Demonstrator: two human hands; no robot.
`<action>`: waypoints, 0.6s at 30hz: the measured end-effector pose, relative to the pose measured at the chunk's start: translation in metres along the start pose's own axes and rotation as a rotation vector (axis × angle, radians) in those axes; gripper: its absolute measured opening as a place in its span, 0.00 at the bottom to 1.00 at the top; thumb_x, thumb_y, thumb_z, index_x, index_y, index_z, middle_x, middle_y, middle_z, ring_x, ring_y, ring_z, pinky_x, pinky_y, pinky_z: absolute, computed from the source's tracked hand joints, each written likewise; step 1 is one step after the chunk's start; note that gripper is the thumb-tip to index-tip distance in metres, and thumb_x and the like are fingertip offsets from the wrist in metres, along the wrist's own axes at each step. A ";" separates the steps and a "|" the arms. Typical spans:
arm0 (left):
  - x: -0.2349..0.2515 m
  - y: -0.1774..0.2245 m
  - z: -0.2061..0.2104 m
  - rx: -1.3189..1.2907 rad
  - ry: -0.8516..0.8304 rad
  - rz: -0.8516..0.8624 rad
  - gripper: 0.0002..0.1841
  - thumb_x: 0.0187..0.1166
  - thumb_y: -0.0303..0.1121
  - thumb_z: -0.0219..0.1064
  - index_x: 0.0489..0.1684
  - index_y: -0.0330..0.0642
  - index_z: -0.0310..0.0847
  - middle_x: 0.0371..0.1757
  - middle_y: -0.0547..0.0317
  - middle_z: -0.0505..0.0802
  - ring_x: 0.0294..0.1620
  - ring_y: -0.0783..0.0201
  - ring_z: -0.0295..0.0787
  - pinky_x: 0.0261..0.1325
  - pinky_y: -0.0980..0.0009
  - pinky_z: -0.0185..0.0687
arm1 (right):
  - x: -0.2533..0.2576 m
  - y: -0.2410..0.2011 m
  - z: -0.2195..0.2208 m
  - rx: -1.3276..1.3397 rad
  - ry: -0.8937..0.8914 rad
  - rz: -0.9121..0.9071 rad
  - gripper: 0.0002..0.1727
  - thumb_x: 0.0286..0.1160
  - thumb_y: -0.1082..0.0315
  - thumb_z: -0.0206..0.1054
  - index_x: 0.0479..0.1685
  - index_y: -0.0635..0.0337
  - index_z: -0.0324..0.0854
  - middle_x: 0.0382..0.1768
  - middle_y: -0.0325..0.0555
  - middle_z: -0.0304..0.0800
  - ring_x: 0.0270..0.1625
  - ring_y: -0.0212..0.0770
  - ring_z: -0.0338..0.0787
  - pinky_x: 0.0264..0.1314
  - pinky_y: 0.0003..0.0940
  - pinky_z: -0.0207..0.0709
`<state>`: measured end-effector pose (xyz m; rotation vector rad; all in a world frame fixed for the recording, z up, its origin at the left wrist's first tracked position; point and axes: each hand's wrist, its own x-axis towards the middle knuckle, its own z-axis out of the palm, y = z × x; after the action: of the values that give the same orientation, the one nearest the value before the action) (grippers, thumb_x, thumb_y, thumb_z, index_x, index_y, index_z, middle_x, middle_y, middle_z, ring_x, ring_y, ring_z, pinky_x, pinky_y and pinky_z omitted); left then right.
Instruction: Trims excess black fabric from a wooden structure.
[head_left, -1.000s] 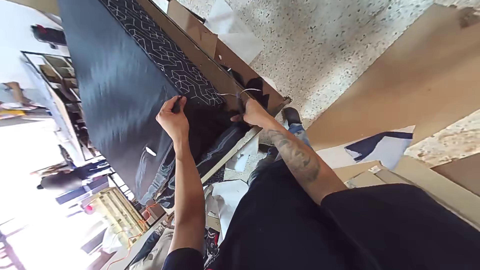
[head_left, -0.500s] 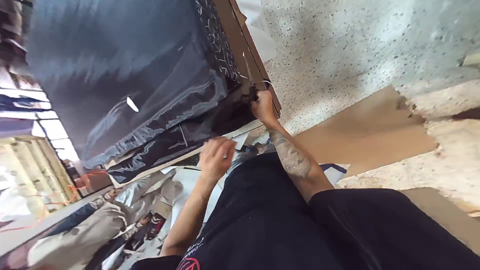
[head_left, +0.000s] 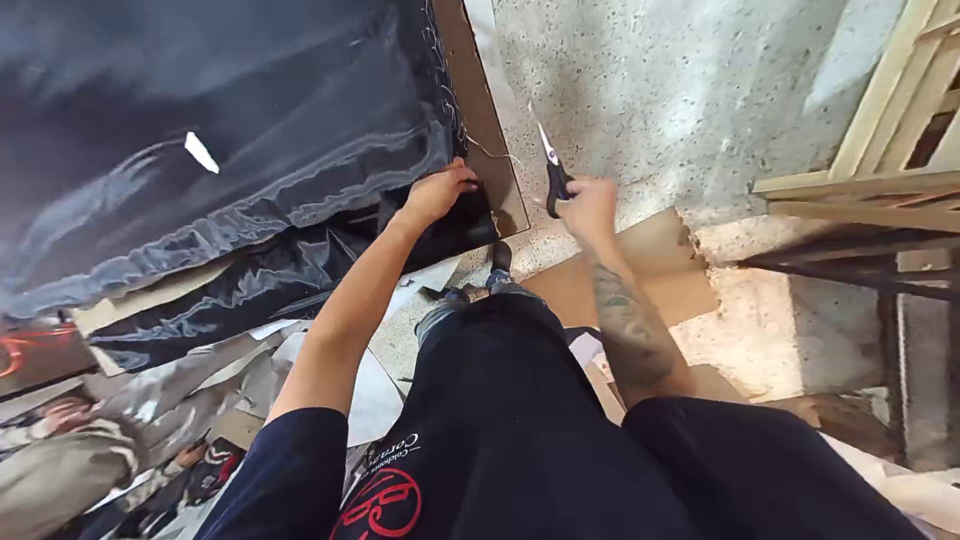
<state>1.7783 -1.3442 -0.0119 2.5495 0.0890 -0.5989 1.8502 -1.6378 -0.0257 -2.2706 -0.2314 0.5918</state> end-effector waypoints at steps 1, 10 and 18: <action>0.001 -0.003 -0.001 -0.036 -0.003 0.004 0.18 0.92 0.49 0.55 0.67 0.57 0.86 0.73 0.56 0.87 0.72 0.53 0.86 0.71 0.42 0.81 | -0.006 0.012 -0.021 -0.082 -0.016 -0.027 0.19 0.62 0.56 0.82 0.39 0.64 0.92 0.54 0.57 0.94 0.58 0.55 0.92 0.65 0.63 0.82; 0.017 -0.007 -0.015 -0.088 -0.050 0.193 0.14 0.86 0.41 0.65 0.60 0.48 0.91 0.67 0.50 0.90 0.76 0.58 0.81 0.84 0.60 0.69 | 0.038 0.022 -0.071 -0.561 -0.662 -0.327 0.46 0.48 0.29 0.81 0.49 0.68 0.86 0.55 0.63 0.83 0.56 0.61 0.87 0.57 0.65 0.80; 0.035 -0.003 -0.027 0.045 -0.070 0.382 0.11 0.84 0.33 0.66 0.52 0.39 0.93 0.57 0.45 0.94 0.68 0.51 0.87 0.80 0.55 0.72 | 0.106 -0.032 -0.003 -0.782 -0.816 -0.483 0.39 0.53 0.36 0.85 0.45 0.68 0.86 0.47 0.60 0.89 0.52 0.60 0.90 0.58 0.65 0.81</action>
<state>1.8201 -1.3303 -0.0079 2.4905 -0.4304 -0.5410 1.9446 -1.5816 -0.0372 -2.3759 -1.5905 1.2867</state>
